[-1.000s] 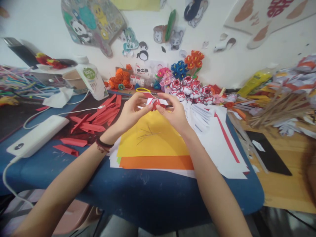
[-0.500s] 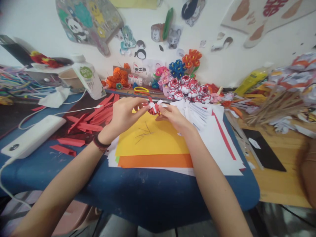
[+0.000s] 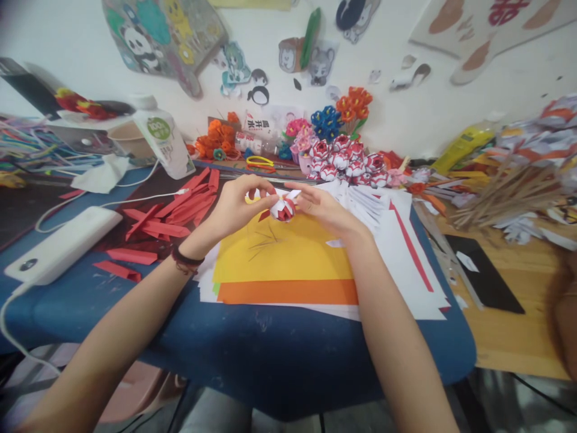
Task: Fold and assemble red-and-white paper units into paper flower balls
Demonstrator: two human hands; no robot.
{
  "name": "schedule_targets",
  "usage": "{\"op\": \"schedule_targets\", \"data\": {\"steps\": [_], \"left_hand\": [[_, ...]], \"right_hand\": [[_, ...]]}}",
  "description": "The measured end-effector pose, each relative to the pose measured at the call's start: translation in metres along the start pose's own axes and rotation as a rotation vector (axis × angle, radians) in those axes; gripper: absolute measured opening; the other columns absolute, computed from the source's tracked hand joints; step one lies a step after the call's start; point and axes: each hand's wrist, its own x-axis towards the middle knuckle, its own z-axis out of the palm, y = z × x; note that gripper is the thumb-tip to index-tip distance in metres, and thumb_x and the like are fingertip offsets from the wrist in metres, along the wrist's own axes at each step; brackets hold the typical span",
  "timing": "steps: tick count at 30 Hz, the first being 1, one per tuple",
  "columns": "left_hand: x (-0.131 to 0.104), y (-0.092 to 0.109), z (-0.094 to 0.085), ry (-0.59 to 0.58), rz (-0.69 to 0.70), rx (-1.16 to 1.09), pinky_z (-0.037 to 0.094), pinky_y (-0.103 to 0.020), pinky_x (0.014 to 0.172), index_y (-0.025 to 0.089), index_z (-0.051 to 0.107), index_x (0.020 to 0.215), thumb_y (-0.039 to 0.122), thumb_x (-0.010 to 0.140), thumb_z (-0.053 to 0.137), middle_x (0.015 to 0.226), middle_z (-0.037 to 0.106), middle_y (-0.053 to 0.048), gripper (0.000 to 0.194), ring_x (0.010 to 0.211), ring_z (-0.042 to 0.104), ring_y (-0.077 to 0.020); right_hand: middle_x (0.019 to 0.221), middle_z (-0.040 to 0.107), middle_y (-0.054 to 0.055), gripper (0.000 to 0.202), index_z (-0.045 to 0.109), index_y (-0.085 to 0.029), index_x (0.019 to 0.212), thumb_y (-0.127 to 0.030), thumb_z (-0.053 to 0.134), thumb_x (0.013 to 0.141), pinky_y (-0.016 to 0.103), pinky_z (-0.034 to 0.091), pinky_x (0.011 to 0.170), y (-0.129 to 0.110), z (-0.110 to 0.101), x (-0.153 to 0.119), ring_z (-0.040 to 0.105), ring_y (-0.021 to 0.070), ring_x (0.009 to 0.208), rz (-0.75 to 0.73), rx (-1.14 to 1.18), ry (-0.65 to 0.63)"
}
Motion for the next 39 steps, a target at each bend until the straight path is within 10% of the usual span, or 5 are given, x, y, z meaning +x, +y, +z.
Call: {"op": "schedule_targets", "data": {"steps": [11,39], "left_hand": [[0.001,-0.004,0.005,-0.084,0.038,-0.05,0.042,-0.027,0.073,0.018,0.079,0.088,0.044,0.098,0.063,0.083,0.075,-0.004,0.032,0.076,0.059,-0.0142],[-0.002,0.002,0.01,-0.139,-0.102,-0.122,0.038,-0.026,0.067,0.018,0.076,0.073,0.039,0.087,0.071,0.073,0.074,-0.001,0.026,0.067,0.057,-0.0113]], "right_hand": [[0.074,0.075,0.003,0.036,0.08,-0.017,0.09,-0.052,0.081,0.081,0.026,0.053,0.065,-0.01,0.01,0.002,0.066,0.0132,0.064,-0.058,-0.131,0.182],[0.069,0.074,0.005,0.041,0.075,-0.015,0.074,-0.053,0.09,0.069,0.027,0.058,0.065,-0.017,0.021,0.001,0.068,0.0138,0.064,0.006,-0.096,0.153]]}}
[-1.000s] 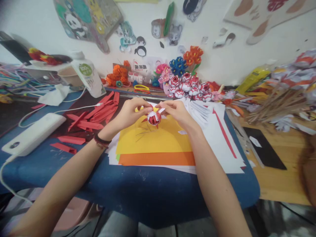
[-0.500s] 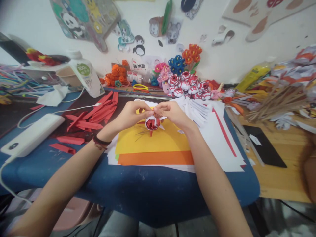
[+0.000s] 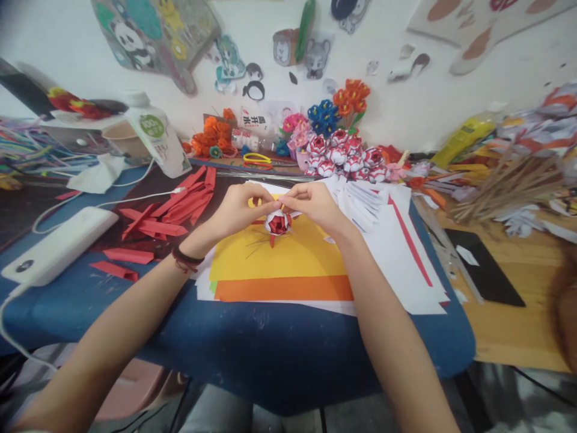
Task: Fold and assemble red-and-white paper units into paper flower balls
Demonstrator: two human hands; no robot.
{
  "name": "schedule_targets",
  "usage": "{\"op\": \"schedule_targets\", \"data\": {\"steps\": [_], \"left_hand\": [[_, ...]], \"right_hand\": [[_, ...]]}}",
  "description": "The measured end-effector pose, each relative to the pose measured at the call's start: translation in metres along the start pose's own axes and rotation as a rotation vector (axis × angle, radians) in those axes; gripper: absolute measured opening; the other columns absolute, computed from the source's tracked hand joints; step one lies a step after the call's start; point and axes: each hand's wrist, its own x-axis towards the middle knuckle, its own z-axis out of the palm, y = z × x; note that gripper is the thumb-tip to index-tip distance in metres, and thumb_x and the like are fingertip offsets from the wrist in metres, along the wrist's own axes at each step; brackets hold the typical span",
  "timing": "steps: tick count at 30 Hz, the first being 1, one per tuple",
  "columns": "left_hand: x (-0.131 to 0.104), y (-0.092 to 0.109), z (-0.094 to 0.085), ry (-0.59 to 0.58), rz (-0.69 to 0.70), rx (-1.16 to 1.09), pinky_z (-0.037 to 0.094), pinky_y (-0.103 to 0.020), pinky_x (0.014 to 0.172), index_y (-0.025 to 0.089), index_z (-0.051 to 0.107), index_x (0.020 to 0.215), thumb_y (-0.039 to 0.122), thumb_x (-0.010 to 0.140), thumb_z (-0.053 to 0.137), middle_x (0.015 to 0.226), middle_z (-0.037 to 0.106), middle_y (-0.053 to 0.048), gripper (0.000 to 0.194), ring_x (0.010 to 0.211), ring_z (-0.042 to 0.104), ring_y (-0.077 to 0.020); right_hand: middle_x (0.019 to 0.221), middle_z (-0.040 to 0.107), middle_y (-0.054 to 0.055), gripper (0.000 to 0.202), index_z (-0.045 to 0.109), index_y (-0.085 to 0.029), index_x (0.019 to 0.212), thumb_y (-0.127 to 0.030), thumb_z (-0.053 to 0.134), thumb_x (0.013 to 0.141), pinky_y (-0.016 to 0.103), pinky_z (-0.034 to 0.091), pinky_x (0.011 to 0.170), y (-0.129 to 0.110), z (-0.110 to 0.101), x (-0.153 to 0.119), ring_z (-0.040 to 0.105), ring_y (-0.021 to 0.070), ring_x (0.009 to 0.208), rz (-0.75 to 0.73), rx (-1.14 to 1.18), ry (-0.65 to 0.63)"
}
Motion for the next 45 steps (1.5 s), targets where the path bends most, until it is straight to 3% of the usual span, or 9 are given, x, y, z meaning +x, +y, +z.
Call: {"op": "schedule_targets", "data": {"steps": [5,14,19,25,33,37,40,43,45], "left_hand": [[0.0,0.001,0.001,-0.011,-0.048,-0.042,0.037,-0.025,0.064,0.017,0.075,0.074,0.039,0.086,0.072,0.072,0.071,-0.001,0.025,0.066,0.054,-0.0109],[0.0,0.004,-0.005,-0.074,-0.118,-0.28,0.043,-0.022,0.063,0.015,0.075,0.082,0.043,0.085,0.071,0.078,0.07,-0.002,0.028,0.069,0.055,-0.0109],[0.001,0.005,-0.007,-0.069,-0.085,-0.257,0.045,-0.024,0.066,0.015,0.076,0.086,0.041,0.089,0.068,0.084,0.075,-0.004,0.027,0.072,0.058,-0.0118],[0.002,0.006,-0.008,-0.053,-0.053,-0.217,0.043,-0.024,0.069,0.015,0.077,0.09,0.043,0.088,0.07,0.089,0.077,-0.005,0.029,0.075,0.06,-0.0121],[0.001,0.007,-0.012,-0.148,-0.056,-0.262,0.044,-0.024,0.07,0.015,0.077,0.09,0.043,0.086,0.074,0.086,0.075,-0.005,0.028,0.075,0.061,-0.012],[0.001,0.006,-0.011,-0.108,-0.053,-0.264,0.042,-0.023,0.065,0.015,0.073,0.081,0.039,0.084,0.077,0.073,0.069,-0.001,0.025,0.068,0.057,-0.0101],[0.001,0.005,-0.009,-0.083,-0.053,-0.305,0.043,-0.023,0.064,0.015,0.071,0.079,0.039,0.082,0.079,0.074,0.069,-0.001,0.025,0.068,0.058,-0.0099],[0.001,0.004,-0.005,0.042,-0.108,-0.395,0.048,-0.023,0.062,0.016,0.067,0.078,0.039,0.081,0.078,0.075,0.07,-0.002,0.025,0.066,0.063,-0.0109],[0.001,0.004,-0.002,0.158,-0.181,-0.406,0.05,-0.023,0.059,0.016,0.066,0.078,0.038,0.081,0.077,0.072,0.07,-0.002,0.024,0.063,0.065,-0.0116]], "right_hand": [[0.068,0.072,0.004,0.041,0.074,-0.015,0.075,-0.052,0.091,0.068,0.028,0.058,0.068,0.002,0.0,0.001,0.067,0.0134,0.064,0.013,0.004,0.009],[0.073,0.074,0.004,0.047,0.076,-0.017,0.083,-0.057,0.091,0.066,0.032,0.06,0.074,-0.003,0.0,-0.003,0.069,0.0156,0.069,0.034,0.063,-0.09],[0.071,0.073,0.003,0.04,0.077,-0.017,0.083,-0.052,0.092,0.069,0.032,0.059,0.071,-0.005,0.001,-0.003,0.069,0.0154,0.066,-0.022,0.059,-0.087],[0.074,0.075,0.003,0.038,0.074,-0.019,0.08,-0.049,0.093,0.067,0.032,0.061,0.072,-0.002,0.0,0.0,0.071,0.0167,0.068,-0.047,0.052,0.053],[0.078,0.076,0.004,0.036,0.074,-0.019,0.083,-0.047,0.092,0.069,0.03,0.059,0.07,-0.004,0.0,-0.003,0.071,0.017,0.072,-0.092,0.008,-0.009],[0.075,0.075,0.004,0.04,0.076,-0.018,0.082,-0.051,0.092,0.067,0.031,0.059,0.069,-0.004,0.0,-0.003,0.07,0.0174,0.07,-0.072,-0.029,-0.003],[0.083,0.077,0.006,0.04,0.077,-0.019,0.086,-0.056,0.085,0.075,0.034,0.06,0.076,-0.004,-0.002,-0.002,0.072,0.0196,0.078,-0.093,-0.051,0.029],[0.106,0.077,0.008,0.042,0.076,-0.022,0.103,-0.059,0.076,0.085,0.035,0.058,0.089,-0.005,-0.003,-0.001,0.072,0.0217,0.098,-0.196,-0.074,0.115],[0.127,0.069,0.008,0.052,0.069,-0.026,0.12,-0.057,0.081,0.079,0.036,0.057,0.093,-0.005,-0.001,-0.001,0.069,0.0234,0.109,-0.246,-0.143,0.147]]}}
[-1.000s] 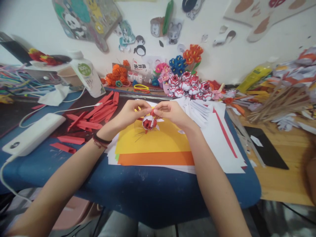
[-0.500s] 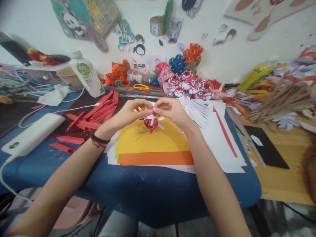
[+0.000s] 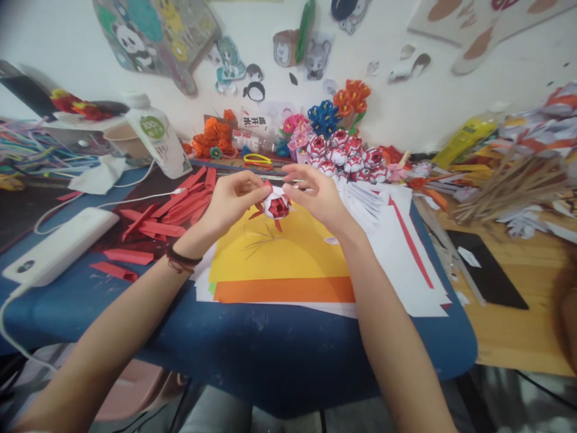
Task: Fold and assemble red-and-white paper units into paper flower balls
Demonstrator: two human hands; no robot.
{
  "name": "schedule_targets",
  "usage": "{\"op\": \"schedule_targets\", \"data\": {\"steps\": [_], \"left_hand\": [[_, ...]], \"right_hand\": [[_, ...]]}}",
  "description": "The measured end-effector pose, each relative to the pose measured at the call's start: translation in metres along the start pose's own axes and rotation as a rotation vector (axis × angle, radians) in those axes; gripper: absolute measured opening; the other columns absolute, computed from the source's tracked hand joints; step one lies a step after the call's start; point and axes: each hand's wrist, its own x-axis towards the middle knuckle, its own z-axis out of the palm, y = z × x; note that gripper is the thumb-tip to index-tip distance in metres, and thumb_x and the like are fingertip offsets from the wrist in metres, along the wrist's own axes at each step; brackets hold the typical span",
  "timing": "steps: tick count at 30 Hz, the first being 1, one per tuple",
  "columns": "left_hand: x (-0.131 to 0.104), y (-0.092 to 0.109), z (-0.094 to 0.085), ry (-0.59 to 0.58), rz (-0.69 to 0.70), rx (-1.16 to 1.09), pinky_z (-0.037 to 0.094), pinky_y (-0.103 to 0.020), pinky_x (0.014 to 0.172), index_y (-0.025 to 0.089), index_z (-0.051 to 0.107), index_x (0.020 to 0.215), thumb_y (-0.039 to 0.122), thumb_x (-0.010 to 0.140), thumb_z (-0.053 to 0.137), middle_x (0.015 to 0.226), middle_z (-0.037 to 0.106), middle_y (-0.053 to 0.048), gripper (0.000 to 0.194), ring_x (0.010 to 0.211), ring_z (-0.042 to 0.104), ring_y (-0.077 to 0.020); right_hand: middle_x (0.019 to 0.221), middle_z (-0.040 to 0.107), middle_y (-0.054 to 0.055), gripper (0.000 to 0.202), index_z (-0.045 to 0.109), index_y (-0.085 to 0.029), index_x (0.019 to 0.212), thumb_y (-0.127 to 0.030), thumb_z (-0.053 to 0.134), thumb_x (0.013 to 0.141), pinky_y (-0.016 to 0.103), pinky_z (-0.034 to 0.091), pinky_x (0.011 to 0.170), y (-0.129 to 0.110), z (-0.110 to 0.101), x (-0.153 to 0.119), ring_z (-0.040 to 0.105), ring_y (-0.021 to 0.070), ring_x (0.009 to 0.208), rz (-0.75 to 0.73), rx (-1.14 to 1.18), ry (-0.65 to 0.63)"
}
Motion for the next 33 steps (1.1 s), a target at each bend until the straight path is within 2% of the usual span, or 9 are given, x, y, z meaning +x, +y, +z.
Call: {"op": "schedule_targets", "data": {"steps": [3,5,10,14,18,20,25,29,33], "left_hand": [[0.0,0.001,0.001,0.147,-0.119,-0.011,0.05,-0.021,0.052,0.016,0.066,0.075,0.036,0.08,0.077,0.068,0.071,-0.003,0.023,0.062,0.068,-0.013],[0.0,0.004,0.0,0.157,-0.185,-0.088,0.052,-0.02,0.052,0.016,0.066,0.076,0.032,0.077,0.079,0.07,0.072,-0.003,0.02,0.064,0.07,-0.014],[0.002,0.013,-0.014,-0.084,-0.232,-0.231,0.051,-0.019,0.054,0.016,0.071,0.093,0.043,0.088,0.072,0.091,0.077,-0.007,0.027,0.076,0.075,-0.0153],[0.002,0.015,-0.019,-0.163,-0.011,-0.149,0.049,-0.02,0.058,0.019,0.07,0.114,0.043,0.082,0.082,0.095,0.077,-0.006,0.042,0.076,0.072,-0.0129],[0.001,0.013,-0.016,-0.217,0.111,-0.088,0.051,-0.024,0.068,0.017,0.074,0.1,0.043,0.084,0.081,0.09,0.075,-0.005,0.032,0.076,0.068,-0.0128],[0.001,0.01,-0.014,-0.155,0.163,-0.032,0.049,-0.025,0.067,0.017,0.075,0.096,0.043,0.085,0.08,0.087,0.075,-0.004,0.028,0.073,0.066,-0.0124],[-0.001,0.005,-0.012,0.053,0.309,0.387,0.043,-0.026,0.066,0.02,0.074,0.095,0.043,0.088,0.078,0.078,0.073,-0.001,0.025,0.068,0.062,-0.0129],[-0.01,0.004,-0.004,0.037,0.397,0.781,0.04,-0.028,0.068,0.02,0.072,0.095,0.039,0.097,0.067,0.088,0.076,-0.004,0.02,0.078,0.067,-0.0164],[-0.015,0.005,0.004,-0.01,0.414,0.891,0.038,-0.028,0.066,0.02,0.072,0.1,0.039,0.101,0.062,0.094,0.078,-0.006,0.021,0.083,0.07,-0.0179]], "right_hand": [[0.144,0.055,0.009,0.081,0.056,-0.03,0.131,-0.05,0.094,0.062,0.034,0.059,0.085,0.001,0.009,-0.002,0.066,0.024,0.11,0.009,-0.123,-0.014],[0.14,0.055,0.009,0.078,0.053,-0.029,0.127,-0.046,0.093,0.063,0.031,0.059,0.078,0.003,0.014,-0.003,0.067,0.0221,0.104,0.061,-0.082,-0.047],[0.121,0.069,0.004,0.068,0.06,-0.029,0.124,-0.045,0.093,0.067,0.032,0.056,0.095,0.009,0.007,0.0,0.07,0.0203,0.107,0.073,0.204,-0.094],[0.132,0.07,0.006,0.08,0.053,-0.032,0.147,-0.058,0.083,0.078,0.035,0.056,0.095,0.006,-0.004,-0.002,0.071,0.0224,0.111,0.18,0.322,-0.273],[0.137,0.069,0.007,0.086,0.046,-0.035,0.154,-0.064,0.078,0.08,0.036,0.057,0.095,0.005,-0.002,-0.005,0.069,0.0252,0.12,0.211,0.328,-0.33],[0.137,0.069,0.007,0.075,0.053,-0.033,0.149,-0.065,0.074,0.084,0.037,0.057,0.097,0.008,0.001,-0.004,0.069,0.0249,0.12,0.191,0.28,-0.28],[0.126,0.072,0.008,0.047,0.072,-0.027,0.117,-0.064,0.067,0.089,0.04,0.053,0.105,0.005,0.006,0.002,0.067,0.0247,0.119,-0.062,-0.005,0.112],[0.115,0.075,0.007,0.031,0.077,-0.028,0.105,-0.052,0.077,0.086,0.042,0.049,0.108,-0.006,0.013,0.0,0.066,0.0261,0.116,-0.269,-0.256,0.113],[0.1,0.078,0.006,0.02,0.079,-0.027,0.091,-0.046,0.077,0.087,0.044,0.051,0.102,-0.007,0.017,-0.003,0.069,0.0269,0.103,-0.266,-0.353,0.095]]}}
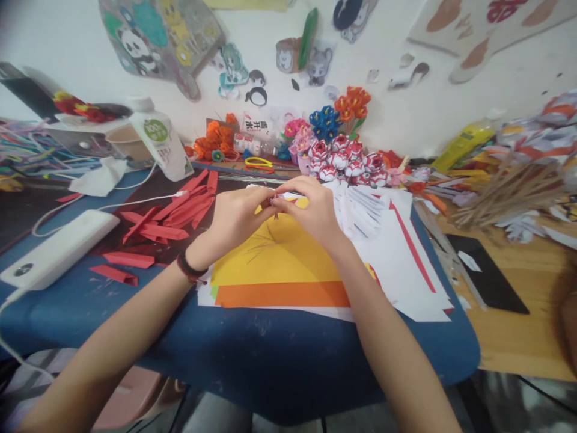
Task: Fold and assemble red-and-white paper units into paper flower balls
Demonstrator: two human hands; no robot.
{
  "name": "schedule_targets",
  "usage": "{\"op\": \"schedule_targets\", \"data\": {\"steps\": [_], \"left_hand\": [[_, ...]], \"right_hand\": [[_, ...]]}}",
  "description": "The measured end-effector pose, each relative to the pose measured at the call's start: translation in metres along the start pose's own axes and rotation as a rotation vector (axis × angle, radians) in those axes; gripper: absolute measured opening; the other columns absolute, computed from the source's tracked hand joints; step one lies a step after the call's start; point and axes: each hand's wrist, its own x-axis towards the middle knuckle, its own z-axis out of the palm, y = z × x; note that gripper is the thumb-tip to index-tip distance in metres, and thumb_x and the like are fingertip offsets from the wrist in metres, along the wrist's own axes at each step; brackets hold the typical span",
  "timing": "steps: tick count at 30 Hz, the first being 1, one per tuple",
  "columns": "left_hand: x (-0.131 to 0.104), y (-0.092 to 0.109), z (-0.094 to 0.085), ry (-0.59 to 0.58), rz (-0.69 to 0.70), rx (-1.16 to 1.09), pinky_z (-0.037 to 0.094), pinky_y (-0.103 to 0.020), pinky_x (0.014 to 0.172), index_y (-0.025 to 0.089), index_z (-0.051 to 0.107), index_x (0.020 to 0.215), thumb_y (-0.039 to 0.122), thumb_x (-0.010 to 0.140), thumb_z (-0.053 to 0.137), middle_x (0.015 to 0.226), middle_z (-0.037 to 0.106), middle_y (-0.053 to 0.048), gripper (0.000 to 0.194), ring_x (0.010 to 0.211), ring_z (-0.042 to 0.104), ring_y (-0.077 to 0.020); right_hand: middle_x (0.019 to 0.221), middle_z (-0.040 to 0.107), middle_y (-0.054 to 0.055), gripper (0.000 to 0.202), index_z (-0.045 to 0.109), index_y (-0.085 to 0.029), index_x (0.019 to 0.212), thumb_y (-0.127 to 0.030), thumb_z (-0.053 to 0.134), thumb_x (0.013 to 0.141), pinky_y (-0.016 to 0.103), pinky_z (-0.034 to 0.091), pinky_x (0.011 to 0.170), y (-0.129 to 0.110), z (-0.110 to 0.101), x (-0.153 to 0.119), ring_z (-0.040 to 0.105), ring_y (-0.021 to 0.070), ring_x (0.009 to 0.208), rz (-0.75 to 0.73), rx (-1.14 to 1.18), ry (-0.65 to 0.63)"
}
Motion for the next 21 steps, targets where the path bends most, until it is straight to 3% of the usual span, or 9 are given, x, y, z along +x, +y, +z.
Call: {"op": "schedule_targets", "data": {"steps": [6,15,21], "left_hand": [[0.002,-0.004,-0.002,-0.024,0.04,0.004,0.041,-0.026,0.068,0.021,0.073,0.107,0.037,0.1,0.065,0.097,0.079,-0.004,0.019,0.085,0.072,-0.0174],[0.005,-0.017,-0.005,-0.052,0.159,-0.029,0.045,-0.025,0.07,0.02,0.074,0.11,0.031,0.103,0.058,0.096,0.079,-0.005,0.02,0.086,0.073,-0.0171],[0.005,-0.022,-0.004,-0.041,0.194,-0.084,0.046,-0.024,0.069,0.021,0.074,0.109,0.029,0.105,0.053,0.094,0.08,-0.004,0.024,0.084,0.074,-0.0166]], "right_hand": [[0.099,0.08,0.005,0.015,0.082,-0.027,0.096,-0.039,0.076,0.089,0.041,0.054,0.094,0.006,-0.004,-0.001,0.072,0.025,0.097,0.014,0.026,-0.047],[0.092,0.081,0.004,0.011,0.082,-0.024,0.092,-0.019,0.073,0.089,0.035,0.057,0.08,0.012,-0.003,0.0,0.074,0.0201,0.086,-0.144,0.001,0.028],[0.093,0.082,0.004,0.01,0.083,-0.024,0.092,-0.018,0.075,0.088,0.034,0.058,0.079,0.013,-0.003,0.0,0.075,0.0197,0.085,-0.16,0.005,0.026]]}}
